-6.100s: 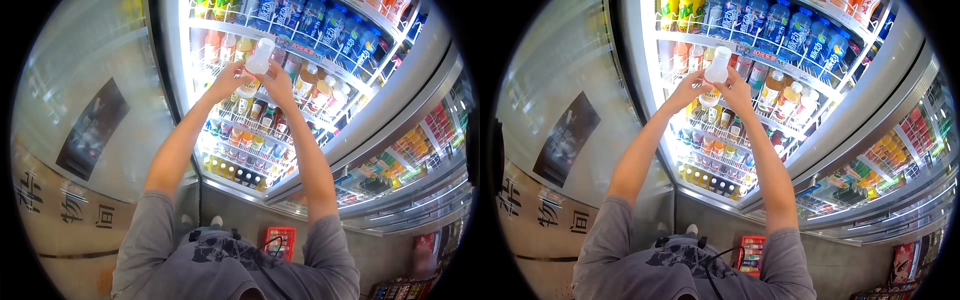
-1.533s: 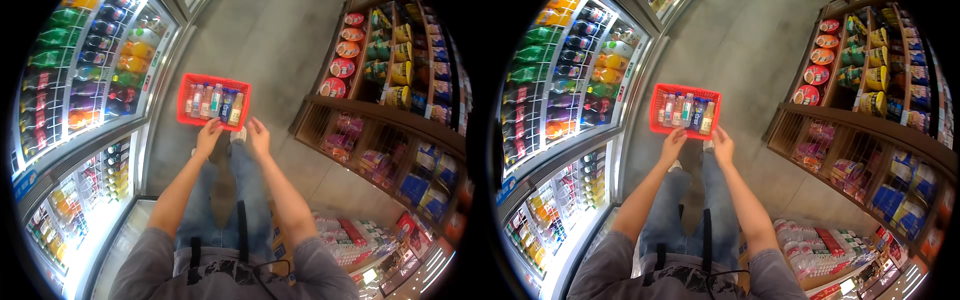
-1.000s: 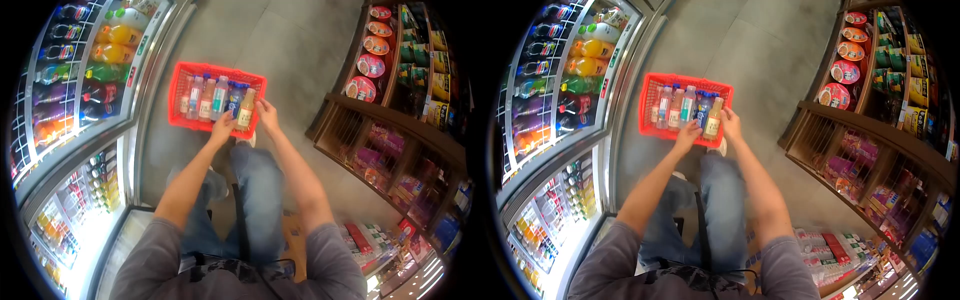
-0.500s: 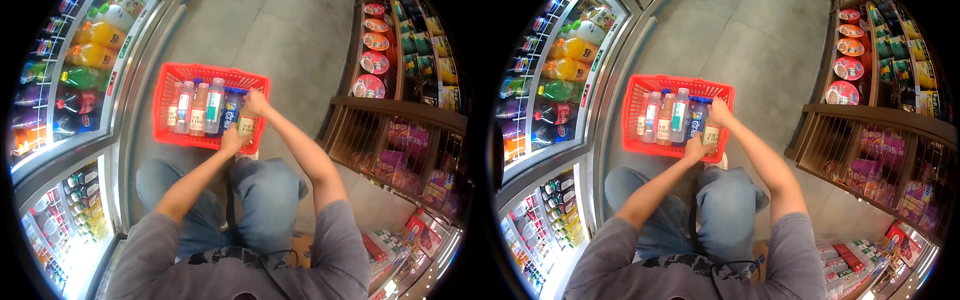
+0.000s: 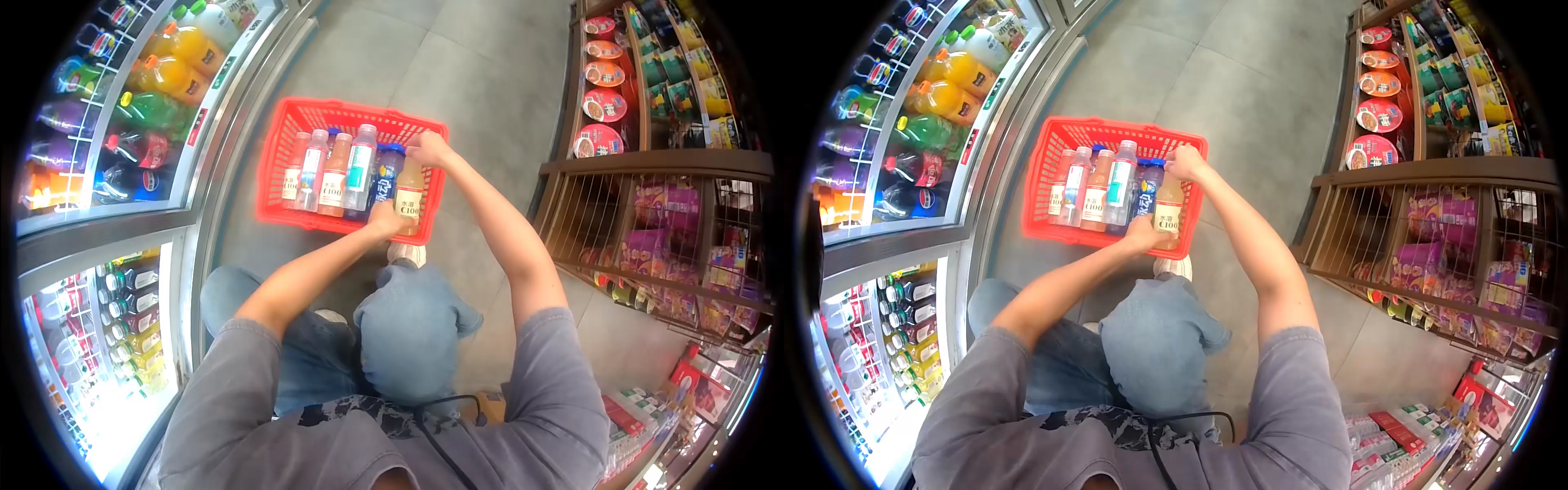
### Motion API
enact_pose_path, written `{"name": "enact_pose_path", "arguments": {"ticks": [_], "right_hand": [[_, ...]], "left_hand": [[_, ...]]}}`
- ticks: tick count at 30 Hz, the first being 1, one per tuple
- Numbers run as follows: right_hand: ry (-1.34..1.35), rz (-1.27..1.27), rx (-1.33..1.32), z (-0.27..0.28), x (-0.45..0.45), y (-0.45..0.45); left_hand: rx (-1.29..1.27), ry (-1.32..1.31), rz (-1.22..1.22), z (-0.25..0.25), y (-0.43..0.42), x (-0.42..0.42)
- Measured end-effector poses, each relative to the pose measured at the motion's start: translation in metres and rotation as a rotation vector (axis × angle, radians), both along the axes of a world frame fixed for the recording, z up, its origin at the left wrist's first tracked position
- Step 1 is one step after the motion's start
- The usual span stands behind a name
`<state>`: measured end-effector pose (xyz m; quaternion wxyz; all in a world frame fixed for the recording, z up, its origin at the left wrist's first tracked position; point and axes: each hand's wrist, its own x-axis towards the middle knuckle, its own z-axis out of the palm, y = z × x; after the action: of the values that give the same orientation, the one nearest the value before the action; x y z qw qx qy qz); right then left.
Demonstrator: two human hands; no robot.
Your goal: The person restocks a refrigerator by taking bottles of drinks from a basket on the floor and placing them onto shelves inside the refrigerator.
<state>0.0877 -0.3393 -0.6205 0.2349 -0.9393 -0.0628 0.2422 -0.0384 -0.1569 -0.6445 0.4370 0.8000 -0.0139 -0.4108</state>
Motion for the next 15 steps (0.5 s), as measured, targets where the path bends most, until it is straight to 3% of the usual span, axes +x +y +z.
{"name": "enact_pose_path", "arguments": {"ticks": [3,5,6,8,9,11,15], "right_hand": [[0.04,-0.139,0.179,0.013,-0.016,-0.003],[0.3,-0.402,0.587,0.029,-0.025,-0.002],[0.292,-0.395,0.584,0.023,-0.03,-0.004],[0.381,-0.479,0.867,0.001,-0.032,-0.011],[0.365,-0.465,0.876,0.007,-0.035,-0.009],[0.638,-0.524,1.04,0.022,-0.043,-0.003],[0.601,-0.531,1.177,0.054,-0.042,0.021]], "left_hand": [[-0.127,0.041,0.094,0.002,0.005,-0.003],[-0.186,0.014,0.13,-0.006,0.007,-0.006],[-0.241,0.051,0.172,-0.001,0.01,-0.007],[-0.374,0.135,0.215,0.016,0.016,-0.005],[-0.447,0.188,0.206,0.025,0.022,-0.004],[-0.595,0.26,0.221,0.026,0.034,-0.002],[-0.592,0.228,0.156,0.049,0.062,0.017]]}}
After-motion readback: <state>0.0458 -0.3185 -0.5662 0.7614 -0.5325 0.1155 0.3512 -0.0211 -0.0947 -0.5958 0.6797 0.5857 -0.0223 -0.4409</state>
